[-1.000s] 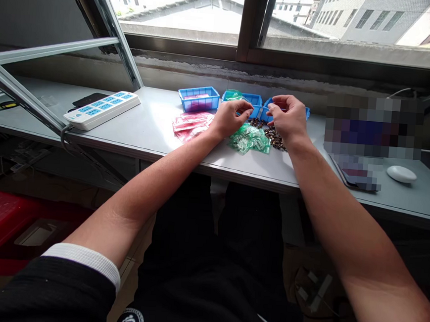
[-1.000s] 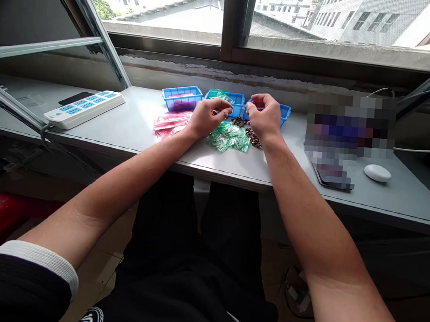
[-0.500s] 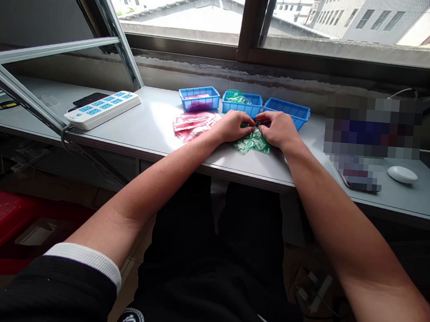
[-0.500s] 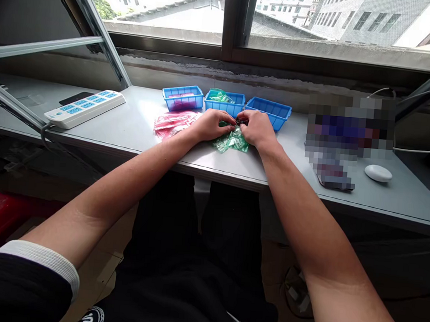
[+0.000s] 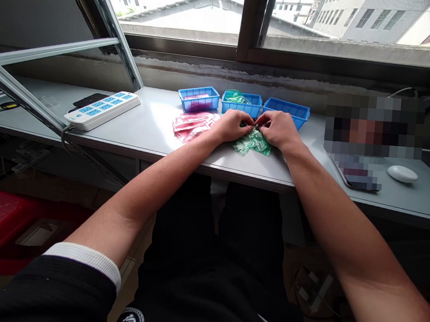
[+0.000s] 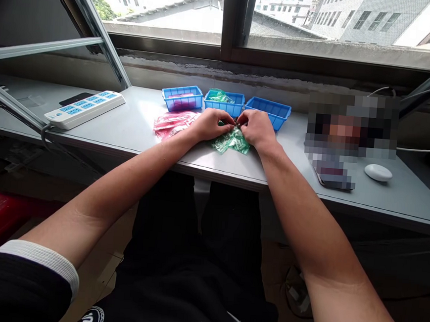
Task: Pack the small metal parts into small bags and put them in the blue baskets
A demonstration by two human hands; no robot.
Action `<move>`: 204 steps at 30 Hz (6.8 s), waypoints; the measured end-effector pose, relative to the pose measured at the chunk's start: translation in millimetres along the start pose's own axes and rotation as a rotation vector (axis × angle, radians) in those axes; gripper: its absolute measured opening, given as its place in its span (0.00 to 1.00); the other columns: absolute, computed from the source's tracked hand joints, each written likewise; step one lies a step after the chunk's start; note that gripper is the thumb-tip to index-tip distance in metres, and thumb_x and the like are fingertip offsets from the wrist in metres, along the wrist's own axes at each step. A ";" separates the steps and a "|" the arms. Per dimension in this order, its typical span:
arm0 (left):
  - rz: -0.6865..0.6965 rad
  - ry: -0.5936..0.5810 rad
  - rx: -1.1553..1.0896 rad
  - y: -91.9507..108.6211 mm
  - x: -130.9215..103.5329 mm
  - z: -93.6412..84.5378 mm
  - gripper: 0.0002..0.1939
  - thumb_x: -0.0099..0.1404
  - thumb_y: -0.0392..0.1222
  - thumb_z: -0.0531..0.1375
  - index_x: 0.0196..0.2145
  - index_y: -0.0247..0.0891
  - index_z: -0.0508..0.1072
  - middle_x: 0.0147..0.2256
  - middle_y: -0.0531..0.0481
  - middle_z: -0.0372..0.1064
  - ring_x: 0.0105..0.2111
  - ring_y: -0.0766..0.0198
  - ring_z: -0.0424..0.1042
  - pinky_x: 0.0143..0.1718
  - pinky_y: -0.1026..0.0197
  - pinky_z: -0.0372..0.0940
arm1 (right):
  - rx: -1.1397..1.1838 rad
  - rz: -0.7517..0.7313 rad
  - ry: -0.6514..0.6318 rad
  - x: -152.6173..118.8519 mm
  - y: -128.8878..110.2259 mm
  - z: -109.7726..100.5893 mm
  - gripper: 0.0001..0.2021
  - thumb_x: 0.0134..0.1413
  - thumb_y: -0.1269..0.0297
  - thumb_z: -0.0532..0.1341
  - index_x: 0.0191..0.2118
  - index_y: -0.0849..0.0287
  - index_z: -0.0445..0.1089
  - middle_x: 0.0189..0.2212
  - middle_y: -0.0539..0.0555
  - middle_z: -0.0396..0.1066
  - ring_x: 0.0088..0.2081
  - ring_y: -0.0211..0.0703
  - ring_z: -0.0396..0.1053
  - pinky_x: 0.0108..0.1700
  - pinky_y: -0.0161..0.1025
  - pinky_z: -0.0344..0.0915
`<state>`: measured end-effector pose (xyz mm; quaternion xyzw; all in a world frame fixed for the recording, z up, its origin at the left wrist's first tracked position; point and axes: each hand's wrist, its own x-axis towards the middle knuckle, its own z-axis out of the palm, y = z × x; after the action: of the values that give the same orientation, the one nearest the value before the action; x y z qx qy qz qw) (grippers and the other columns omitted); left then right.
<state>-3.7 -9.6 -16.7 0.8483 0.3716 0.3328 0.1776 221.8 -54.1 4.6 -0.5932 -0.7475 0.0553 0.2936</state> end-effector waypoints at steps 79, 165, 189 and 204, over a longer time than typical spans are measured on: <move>0.090 0.281 -0.174 -7.7 -0.8 -0.6 0.08 0.77 0.41 0.73 0.51 0.46 0.93 0.51 0.47 0.94 0.51 0.55 0.91 0.60 0.48 0.86 | 0.273 -0.037 0.190 -12.3 -30.8 6.9 0.07 0.77 0.68 0.68 0.49 0.47 0.82 0.54 0.58 0.91 0.56 0.58 0.89 0.65 0.55 0.85; 0.162 0.248 -0.218 -24.1 9.3 11.3 0.19 0.79 0.36 0.70 0.63 0.44 0.90 0.54 0.44 0.95 0.55 0.52 0.94 0.63 0.47 0.88 | 0.460 -0.163 0.182 13.0 9.6 4.5 0.14 0.67 0.45 0.84 0.46 0.43 0.85 0.45 0.55 0.91 0.50 0.63 0.89 0.64 0.69 0.89; 0.097 0.118 -0.001 -41.4 7.5 13.8 0.07 0.77 0.44 0.76 0.49 0.46 0.97 0.55 0.40 0.90 0.56 0.44 0.89 0.72 0.41 0.83 | 0.564 0.123 0.462 40.7 59.2 13.2 0.09 0.73 0.58 0.79 0.50 0.51 0.82 0.52 0.63 0.90 0.30 0.50 0.82 0.33 0.55 0.83; 0.088 0.358 -0.177 -20.3 7.9 -0.7 0.55 0.77 1.01 0.48 0.61 0.52 0.88 0.60 0.49 0.93 0.53 0.54 0.80 0.61 0.41 0.80 | 0.703 -0.098 0.002 4.7 -2.4 1.5 0.30 0.59 0.35 0.90 0.56 0.45 0.86 0.50 0.56 0.93 0.49 0.61 0.90 0.52 0.63 0.93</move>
<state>-10.6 9.7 -23.8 0.7721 0.3289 0.5172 0.1679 218.4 -50.1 6.2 -0.4193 -0.7103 0.2943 0.4828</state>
